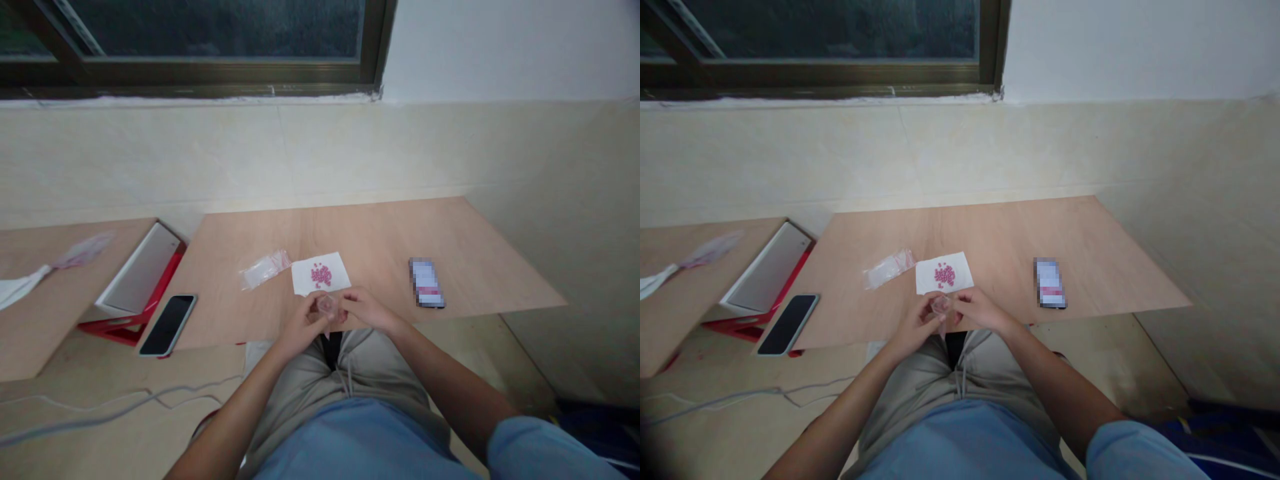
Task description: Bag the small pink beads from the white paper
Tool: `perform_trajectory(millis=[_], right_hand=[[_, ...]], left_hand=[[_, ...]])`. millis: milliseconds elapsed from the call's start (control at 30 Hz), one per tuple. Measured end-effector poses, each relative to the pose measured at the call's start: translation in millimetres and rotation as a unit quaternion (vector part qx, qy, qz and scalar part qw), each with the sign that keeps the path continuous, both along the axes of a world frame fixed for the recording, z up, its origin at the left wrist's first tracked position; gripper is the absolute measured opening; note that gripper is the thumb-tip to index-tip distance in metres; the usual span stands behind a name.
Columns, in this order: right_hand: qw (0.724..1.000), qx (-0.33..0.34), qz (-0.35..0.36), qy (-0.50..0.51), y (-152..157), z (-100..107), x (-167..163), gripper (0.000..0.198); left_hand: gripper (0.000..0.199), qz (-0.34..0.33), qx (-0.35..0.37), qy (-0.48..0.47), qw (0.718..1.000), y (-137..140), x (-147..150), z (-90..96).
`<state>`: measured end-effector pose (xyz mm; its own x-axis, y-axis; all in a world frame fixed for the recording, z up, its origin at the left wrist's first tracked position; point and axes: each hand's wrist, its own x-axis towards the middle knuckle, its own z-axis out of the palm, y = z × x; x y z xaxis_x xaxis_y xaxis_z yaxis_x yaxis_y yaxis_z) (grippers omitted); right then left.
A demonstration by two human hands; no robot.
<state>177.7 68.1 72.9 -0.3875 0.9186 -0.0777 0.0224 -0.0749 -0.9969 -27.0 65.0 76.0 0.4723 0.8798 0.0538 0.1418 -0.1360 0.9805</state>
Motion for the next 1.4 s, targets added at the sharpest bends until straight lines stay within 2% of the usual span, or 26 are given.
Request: perform_trajectory(millis=[133,267,400,567,633,733,833,933,1133,1400], right_hand=[[0.999,0.004,-0.036,0.036,-0.5,5.5,0.9,0.035],[0.997,0.001,-0.065,0.031,6.3,-2.1,6.0,0.035],[0.996,0.034,-0.083,-0.010,13.8,-10.4,13.3,0.033],[0.989,0.099,-0.077,-0.072,7.7,-6.2,9.3,0.026],[0.991,0.108,-0.057,-0.053,1.8,-1.4,4.0,0.027],[0.992,0.124,-0.029,-0.022,-5.0,5.6,-2.1,0.039],[0.989,0.146,0.008,-0.020,-7.2,9.1,-2.5,0.032],[0.989,0.142,0.034,-0.033,-6.6,7.7,0.4,0.032],[0.994,0.105,0.021,-0.010,-5.0,-0.3,3.0,0.035],[0.991,0.127,0.031,-0.023,-4.5,1.3,1.9,0.028]], left_hand=[[0.034,0.075,-0.043,-0.052,0.995,12.6,-7.0,-5.8],[0.033,0.160,-0.100,-0.120,0.975,28.3,-17.7,-8.1],[0.041,0.183,-0.166,-0.220,0.944,41.9,-25.7,-2.8],[0.051,0.141,-0.240,-0.220,0.935,38.7,-25.4,-1.2],[0.052,0.097,-0.256,-0.196,0.942,31.2,-21.2,-4.0],[0.052,0.012,-0.261,-0.145,0.954,19.5,-13.0,-7.2],[0.053,-0.040,-0.257,-0.116,0.959,13.0,-6.8,-6.2],[0.051,-0.046,-0.240,-0.103,0.964,13.1,-5.2,-2.4],[0.044,-0.051,-0.224,-0.113,0.967,16.7,-7.3,1.4],[0.033,-0.052,-0.222,-0.124,0.966,15.8,-6.1,-1.3]])
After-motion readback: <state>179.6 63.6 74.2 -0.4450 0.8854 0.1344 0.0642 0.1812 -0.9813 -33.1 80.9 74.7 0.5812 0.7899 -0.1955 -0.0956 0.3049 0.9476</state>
